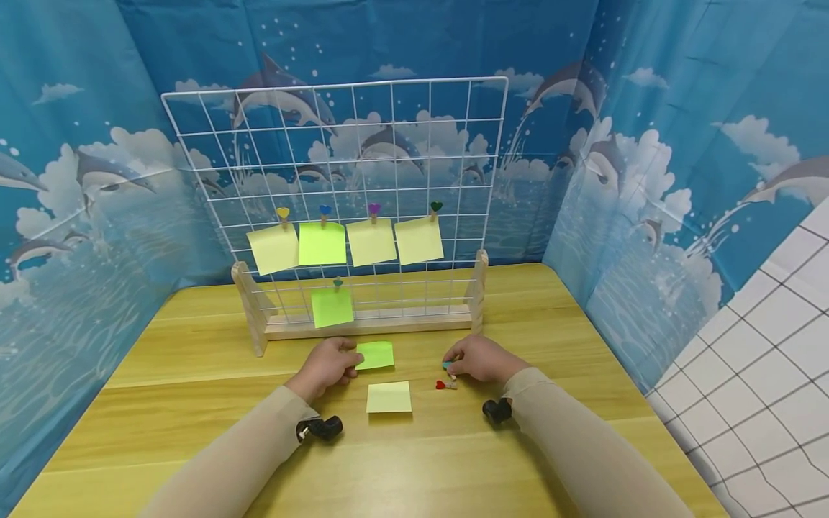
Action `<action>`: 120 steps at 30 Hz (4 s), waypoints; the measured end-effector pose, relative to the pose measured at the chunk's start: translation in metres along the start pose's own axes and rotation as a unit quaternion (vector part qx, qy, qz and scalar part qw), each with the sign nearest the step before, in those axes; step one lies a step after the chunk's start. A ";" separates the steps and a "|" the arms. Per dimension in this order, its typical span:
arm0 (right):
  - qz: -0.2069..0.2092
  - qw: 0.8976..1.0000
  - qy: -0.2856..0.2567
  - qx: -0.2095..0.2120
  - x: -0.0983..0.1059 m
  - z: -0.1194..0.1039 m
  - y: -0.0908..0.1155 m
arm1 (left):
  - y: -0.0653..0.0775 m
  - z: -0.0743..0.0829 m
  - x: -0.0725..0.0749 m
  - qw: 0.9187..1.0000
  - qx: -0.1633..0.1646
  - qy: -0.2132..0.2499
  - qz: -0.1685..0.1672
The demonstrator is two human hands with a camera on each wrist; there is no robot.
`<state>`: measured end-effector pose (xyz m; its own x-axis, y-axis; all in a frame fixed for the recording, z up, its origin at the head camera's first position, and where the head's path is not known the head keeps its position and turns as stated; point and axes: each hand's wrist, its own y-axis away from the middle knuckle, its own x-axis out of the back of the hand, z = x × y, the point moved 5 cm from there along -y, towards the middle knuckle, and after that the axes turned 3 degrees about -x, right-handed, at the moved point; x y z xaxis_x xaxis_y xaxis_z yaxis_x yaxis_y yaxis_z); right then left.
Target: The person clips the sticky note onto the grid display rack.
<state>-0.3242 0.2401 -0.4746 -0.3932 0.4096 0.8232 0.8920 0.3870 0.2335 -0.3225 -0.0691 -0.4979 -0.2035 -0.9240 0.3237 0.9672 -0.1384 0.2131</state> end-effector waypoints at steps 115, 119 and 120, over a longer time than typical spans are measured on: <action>-0.026 0.999 -0.041 -0.021 -0.002 0.003 -0.002 | -0.030 0.084 0.003 0.987 -0.107 0.064 0.098; -0.025 0.999 -0.039 -0.020 -0.002 0.003 -0.002 | -0.028 0.084 0.000 0.985 -0.113 0.085 0.098; -0.025 0.999 -0.038 -0.017 -0.002 0.003 -0.002 | -0.027 0.084 0.000 0.985 -0.114 0.086 0.099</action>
<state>-0.3258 0.2412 -0.4778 -0.4513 0.4531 0.7688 0.8778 0.3805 0.2910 -0.3619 -0.0352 -0.4261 0.0019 -0.9850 0.1725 0.9983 -0.0081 -0.0577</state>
